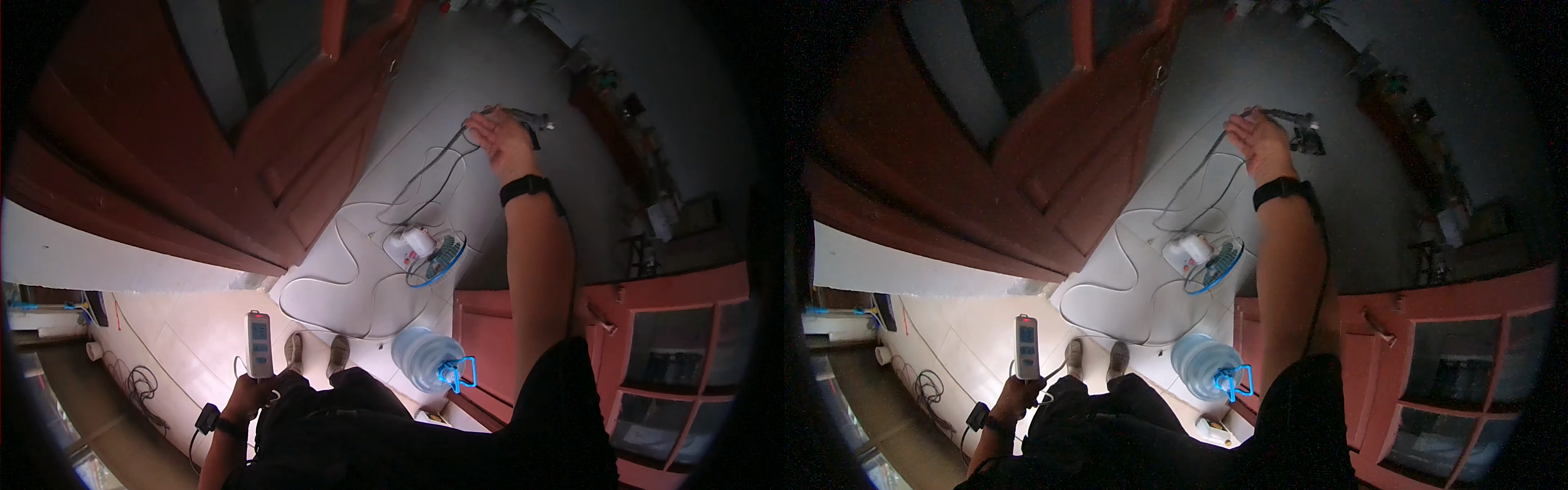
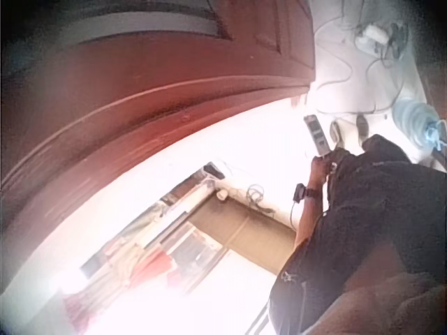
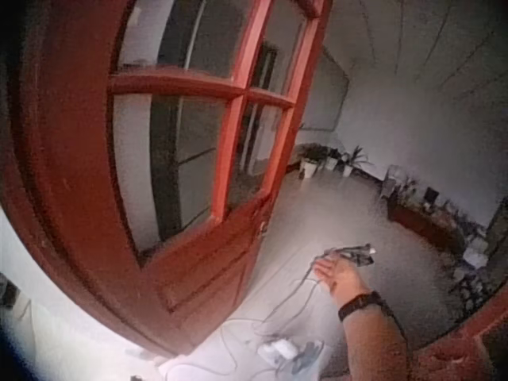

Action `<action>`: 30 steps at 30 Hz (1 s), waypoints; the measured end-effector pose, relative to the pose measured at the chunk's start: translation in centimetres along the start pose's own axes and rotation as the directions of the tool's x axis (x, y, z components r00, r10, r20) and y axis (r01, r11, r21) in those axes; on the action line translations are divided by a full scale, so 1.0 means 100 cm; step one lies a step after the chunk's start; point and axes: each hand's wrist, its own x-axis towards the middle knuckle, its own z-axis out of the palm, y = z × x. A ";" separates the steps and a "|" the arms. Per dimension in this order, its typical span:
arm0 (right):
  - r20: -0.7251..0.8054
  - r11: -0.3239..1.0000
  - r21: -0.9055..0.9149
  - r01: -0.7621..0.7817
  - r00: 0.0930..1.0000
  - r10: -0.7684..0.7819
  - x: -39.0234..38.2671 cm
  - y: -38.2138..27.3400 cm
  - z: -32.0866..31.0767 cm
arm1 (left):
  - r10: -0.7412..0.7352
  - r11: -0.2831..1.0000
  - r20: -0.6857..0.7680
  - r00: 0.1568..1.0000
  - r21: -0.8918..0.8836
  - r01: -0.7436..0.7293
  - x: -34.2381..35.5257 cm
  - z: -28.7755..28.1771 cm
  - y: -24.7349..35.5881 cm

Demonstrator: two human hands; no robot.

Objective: The person manipulates electrical wires and organizes an extension cord in a utility area.

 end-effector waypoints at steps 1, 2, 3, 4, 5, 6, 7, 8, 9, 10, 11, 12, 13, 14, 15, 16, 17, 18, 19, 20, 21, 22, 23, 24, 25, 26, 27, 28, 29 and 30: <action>0.002 1.000 -0.001 -0.007 1.000 0.007 0.002 0.016 -0.001 | -0.007 1.000 -0.003 1.000 -0.001 0.007 0.000 0.000 -0.001; 0.034 0.997 -0.011 -0.071 0.997 0.071 -0.001 0.032 0.003 | -0.006 1.000 -0.016 1.000 0.017 0.006 0.001 -0.001 -0.002; 0.066 0.991 -0.022 -0.134 0.989 0.135 -0.003 0.047 0.008 | -0.004 0.999 -0.029 1.000 0.036 0.005 0.001 -0.003 -0.003; 0.068 0.990 -0.022 -0.141 0.988 0.142 -0.005 0.062 0.014 | -0.011 0.999 -0.033 0.999 0.034 0.012 0.003 -0.004 -0.006; 0.100 0.980 -0.052 -0.190 0.976 0.194 -0.007 0.075 0.018 | -0.018 1.000 -0.040 0.999 0.021 0.019 0.006 -0.005 -0.010; 0.131 0.968 -0.083 -0.239 0.960 0.248 -0.009 0.090 0.022 | -0.028 1.000 -0.049 0.998 0.007 0.028 0.007 -0.005 -0.013; 0.132 0.966 -0.086 -0.244 0.958 0.254 -0.012 0.104 0.023 | -0.033 0.999 -0.050 0.998 0.004 0.034 0.007 -0.004 -0.015; 0.143 0.954 -0.091 -0.286 0.944 0.296 -0.014 0.118 0.028 | -0.025 1.000 -0.052 0.998 -0.010 0.024 0.004 -0.005 -0.016; 0.155 0.940 -0.097 -0.326 0.928 0.338 -0.017 0.129 0.031 | -0.016 1.000 -0.055 0.998 -0.023 0.014 0.001 -0.006 -0.016; 0.153 0.939 -0.102 -0.327 0.928 0.340 -0.021 0.135 0.031 | -0.018 0.999 -0.052 0.998 -0.027 0.017 0.002 -0.007 -0.016; 0.148 0.936 -0.095 -0.339 0.925 0.350 -0.026 0.140 0.031 | -0.020 1.000 -0.043 0.999 -0.019 0.020 0.003 -0.008 -0.015; 0.142 0.932 -0.089 -0.350 0.922 0.360 -0.028 0.145 0.032 | -0.022 1.000 -0.033 0.999 -0.011 0.022 0.004 -0.008 -0.014; 0.133 0.930 -0.073 -0.360 0.921 0.366 -0.026 0.151 0.028 | -0.023 1.000 -0.030 0.999 -0.014 0.022 0.004 -0.006 -0.011; 0.138 0.929 -0.077 -0.361 0.919 0.369 -0.026 0.152 0.030 | -0.023 0.999 -0.041 0.999 -0.036 0.021 0.001 -0.003 -0.008; 0.129 0.923 -0.096 -0.372 0.915 0.382 -0.026 0.152 0.032 | -0.021 0.998 -0.052 0.998 -0.058 0.018 -0.001 -0.002 -0.006; 0.120 0.917 -0.114 -0.381 0.911 0.394 -0.026 0.151 0.035 | -0.020 0.998 -0.055 0.998 -0.065 0.017 -0.002 -0.003 -0.006; 0.128 0.918 -0.118 -0.379 0.911 0.392 -0.026 0.148 0.040 | -0.044 0.999 -0.064 0.997 -0.036 0.041 -0.003 -0.005 -0.007; 0.085 0.894 -0.174 -0.412 0.898 0.431 -0.023 0.144 0.045 | -0.062 0.998 -0.073 0.995 -0.006 0.061 -0.004 -0.006 -0.007; 0.040 0.866 -0.228 -0.444 0.885 0.464 -0.020 0.138 0.051 | -0.053 0.999 -0.078 0.996 -0.013 0.052 -0.005 -0.008 -0.009; 0.059 0.873 -0.226 -0.433 0.888 0.455 -0.009 0.133 0.057 | -0.039 0.999 -0.081 0.996 -0.015 0.038 -0.010 -0.009 -0.012; 0.019 0.895 -0.275 -0.350 0.929 0.369 0.012 0.129 0.054 | -0.018 1.000 -0.064 0.998 -0.011 0.017 -0.005 -0.009 -0.015; -0.019 0.907 -0.324 -0.267 0.961 0.276 0.034 0.120 0.052 | -0.017 1.000 -0.029 0.999 0.005 0.017 0.003 -0.010 -0.019; 0.094 0.781 -0.621 0.070 0.995 -0.014 0.082 0.087 0.032 | 0.006 1.000 -0.005 1.000 0.022 -0.006 0.008 -0.004 -0.011; 0.281 0.469 -0.805 0.363 0.930 -0.237 0.116 0.052 0.010 | 0.026 0.999 0.022 0.999 0.039 -0.027 0.012 0.002 -0.003; 0.268 0.760 -0.508 0.405 0.913 -0.308 0.071 0.029 0.063 | -0.008 1.000 -0.031 0.999 0.007 0.008 0.006 -0.007 -0.015; 0.237 0.893 -0.133 0.430 0.889 -0.392 0.012 -0.016 0.109 | -0.012 0.999 -0.068 0.998 -0.032 0.009 0.002 -0.013 -0.028; 0.229 0.889 -0.142 0.435 0.888 -0.398 -0.001 -0.016 0.098 | 0.013 0.999 -0.067 0.998 -0.043 -0.016 0.002 -0.014 -0.030; 0.257 0.896 -0.222 0.383 0.910 -0.325 -0.005 -0.011 0.085 | 0.022 0.999 -0.055 0.998 -0.040 -0.024 0.001 -0.010 -0.023; 0.279 0.894 -0.300 0.332 0.927 -0.251 -0.007 -0.002 0.070 | 0.057 0.998 -0.059 0.997 -0.002 -0.057 -0.001 -0.005 -0.015; 0.304 0.885 -0.364 0.290 0.935 -0.181 -0.002 0.032 0.053 | 0.084 0.996 -0.071 0.994 0.034 -0.082 -0.004 -0.003 -0.010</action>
